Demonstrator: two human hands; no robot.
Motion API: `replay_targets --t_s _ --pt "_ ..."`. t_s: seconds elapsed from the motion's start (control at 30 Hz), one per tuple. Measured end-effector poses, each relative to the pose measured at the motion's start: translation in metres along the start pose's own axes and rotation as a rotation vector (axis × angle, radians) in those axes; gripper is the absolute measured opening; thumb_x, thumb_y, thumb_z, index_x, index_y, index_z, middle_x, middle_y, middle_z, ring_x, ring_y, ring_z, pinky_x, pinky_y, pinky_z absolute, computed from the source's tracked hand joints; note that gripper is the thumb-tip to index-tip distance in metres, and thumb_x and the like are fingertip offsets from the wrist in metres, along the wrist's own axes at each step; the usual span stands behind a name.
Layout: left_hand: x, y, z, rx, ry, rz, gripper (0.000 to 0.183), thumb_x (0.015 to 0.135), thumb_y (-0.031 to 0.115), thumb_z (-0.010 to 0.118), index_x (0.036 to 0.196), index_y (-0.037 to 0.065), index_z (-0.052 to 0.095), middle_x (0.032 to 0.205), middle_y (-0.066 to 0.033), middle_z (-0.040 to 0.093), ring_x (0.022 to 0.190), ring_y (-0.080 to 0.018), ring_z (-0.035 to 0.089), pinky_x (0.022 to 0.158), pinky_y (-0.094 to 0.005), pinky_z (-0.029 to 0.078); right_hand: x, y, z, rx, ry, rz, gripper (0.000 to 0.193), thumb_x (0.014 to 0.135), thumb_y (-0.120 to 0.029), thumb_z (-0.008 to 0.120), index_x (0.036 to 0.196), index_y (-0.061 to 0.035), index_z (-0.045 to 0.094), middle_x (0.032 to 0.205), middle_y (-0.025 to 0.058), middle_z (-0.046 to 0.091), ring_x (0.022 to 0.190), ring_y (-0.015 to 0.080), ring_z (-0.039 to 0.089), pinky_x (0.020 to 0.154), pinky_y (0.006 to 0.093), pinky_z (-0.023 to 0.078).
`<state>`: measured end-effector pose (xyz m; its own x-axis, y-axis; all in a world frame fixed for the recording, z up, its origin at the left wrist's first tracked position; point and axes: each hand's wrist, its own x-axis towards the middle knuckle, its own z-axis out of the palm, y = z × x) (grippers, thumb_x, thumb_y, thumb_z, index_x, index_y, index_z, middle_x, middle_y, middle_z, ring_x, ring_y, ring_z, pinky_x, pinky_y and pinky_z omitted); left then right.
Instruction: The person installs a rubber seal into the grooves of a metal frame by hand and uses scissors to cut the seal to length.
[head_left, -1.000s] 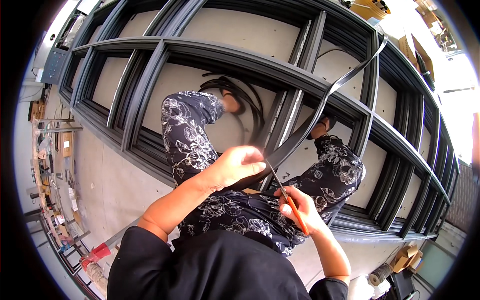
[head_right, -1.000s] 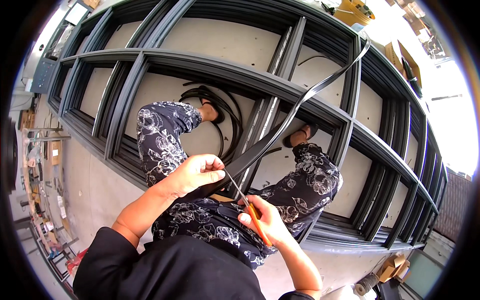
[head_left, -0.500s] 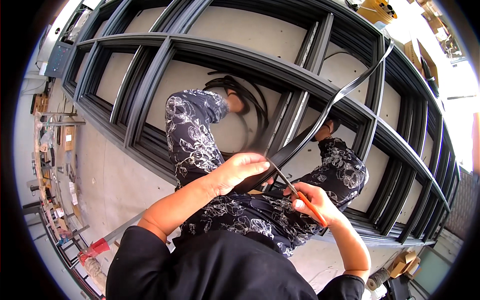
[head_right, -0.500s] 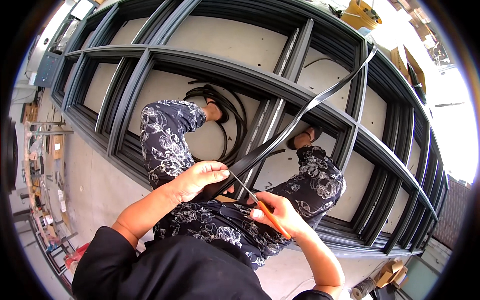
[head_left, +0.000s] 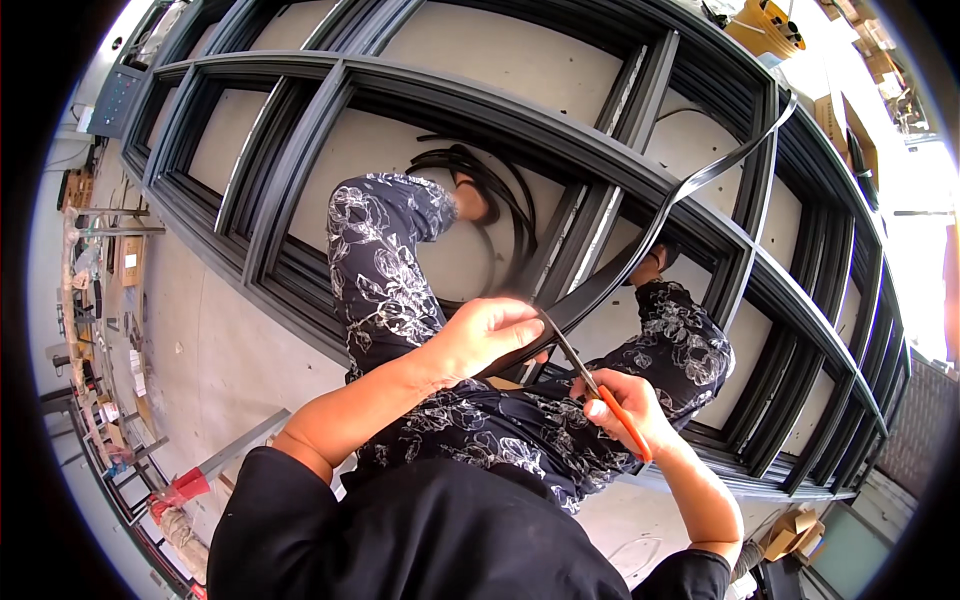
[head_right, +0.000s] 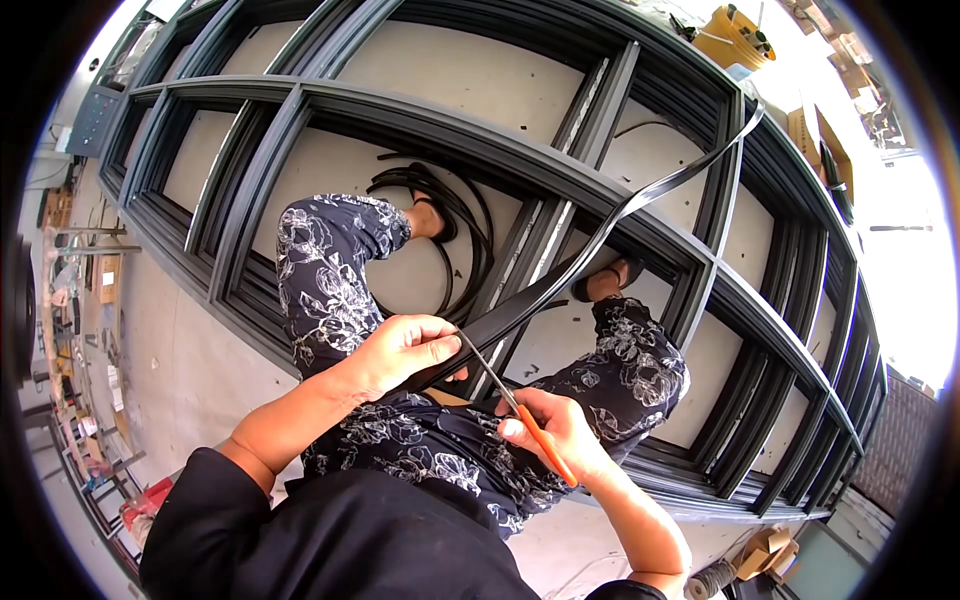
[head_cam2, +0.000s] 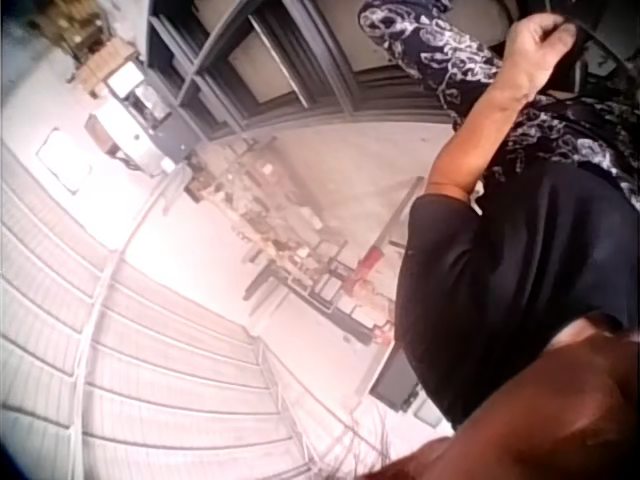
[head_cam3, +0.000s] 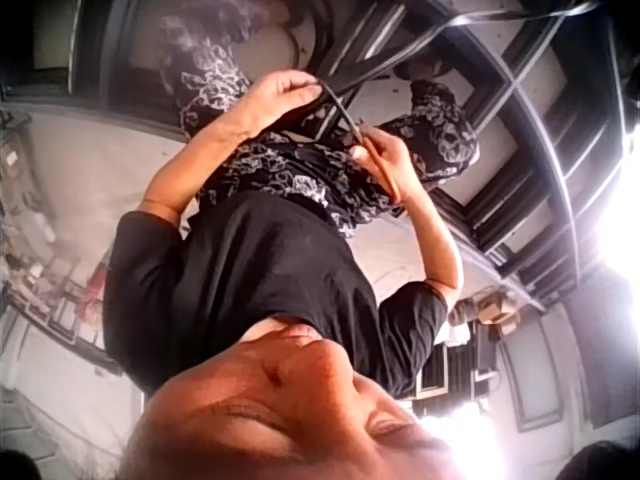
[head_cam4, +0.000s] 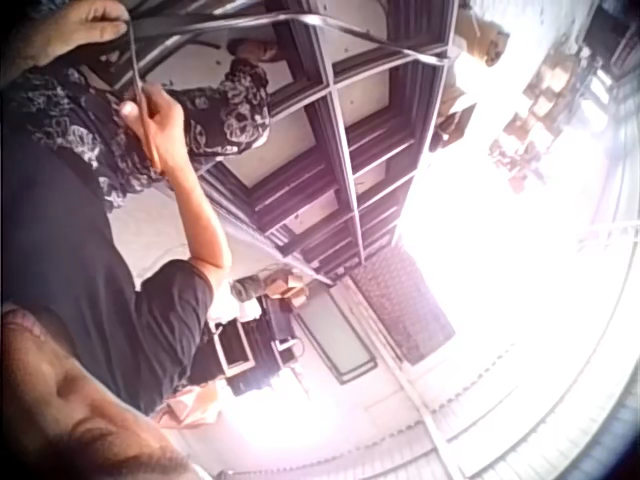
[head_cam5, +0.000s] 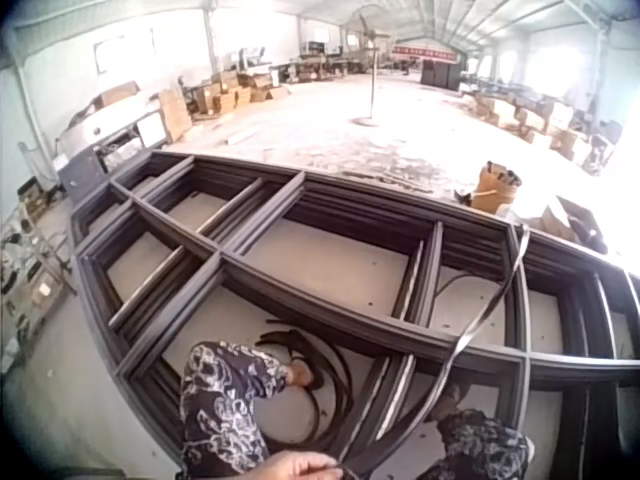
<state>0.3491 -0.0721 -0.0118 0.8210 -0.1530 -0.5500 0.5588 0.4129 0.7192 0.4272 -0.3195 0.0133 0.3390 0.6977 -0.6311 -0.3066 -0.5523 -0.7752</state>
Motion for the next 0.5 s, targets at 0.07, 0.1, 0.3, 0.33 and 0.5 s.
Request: replay_targets --t_s 0.07,0.1,0.3,0.33,0.5 --pt "0.001 -0.001 -0.001 -0.001 0.004 -0.005 0.022 0.099 0.018 0.056 0.106 -0.001 0.064 0.089 -0.0038 0.069 0.078 -0.0058 0.061 0.071 -0.0190 0.048 0.000 -0.002 0.002 -0.019 0.042 0.003 0.044 0.084 -0.036 0.076 0.104 0.0010 0.063 0.072 0.0015 0.056 0.069 0.0095 0.050 0.066 0.0262 0.046" --pt "0.001 -0.003 -0.002 0.008 0.002 0.005 0.022 0.099 0.017 0.056 0.106 -0.001 0.064 0.089 -0.0041 0.069 0.078 -0.0061 0.061 0.071 -0.0193 0.049 -0.001 -0.005 0.002 -0.038 0.046 0.037 0.042 0.084 -0.034 0.076 0.102 0.0012 0.063 0.071 0.0020 0.055 0.069 0.0094 0.049 0.065 0.0263 0.045" --pt "0.004 -0.013 -0.002 0.028 0.000 0.023 0.021 0.099 0.016 0.055 0.107 -0.002 0.064 0.090 -0.0049 0.069 0.080 -0.0071 0.062 0.074 -0.0206 0.049 -0.002 0.020 0.002 -0.148 0.078 -0.074 0.045 0.083 -0.042 0.076 0.102 -0.0019 0.065 0.066 -0.0021 0.054 0.059 0.0064 0.049 0.055 0.0234 0.042" --pt "0.004 -0.014 -0.003 0.028 -0.007 0.019 0.021 0.099 0.016 0.055 0.107 -0.002 0.064 0.090 -0.0050 0.069 0.081 -0.0074 0.062 0.075 -0.0209 0.049 -0.002 0.020 0.002 -0.136 0.072 -0.068 0.046 0.083 -0.042 0.076 0.101 -0.0018 0.065 0.065 -0.0016 0.054 0.058 0.0064 0.049 0.054 0.0233 0.042" --pt "0.006 -0.015 -0.006 0.107 -0.059 0.003 0.021 0.099 0.016 0.056 0.107 -0.002 0.064 0.090 -0.0045 0.069 0.080 -0.0061 0.061 0.074 -0.0199 0.048 -0.002 0.003 0.004 -0.079 0.060 0.043 0.043 0.083 -0.037 0.076 0.103 -0.0006 0.066 0.070 0.0038 0.059 0.065 0.0095 0.053 0.062 0.0263 0.046"
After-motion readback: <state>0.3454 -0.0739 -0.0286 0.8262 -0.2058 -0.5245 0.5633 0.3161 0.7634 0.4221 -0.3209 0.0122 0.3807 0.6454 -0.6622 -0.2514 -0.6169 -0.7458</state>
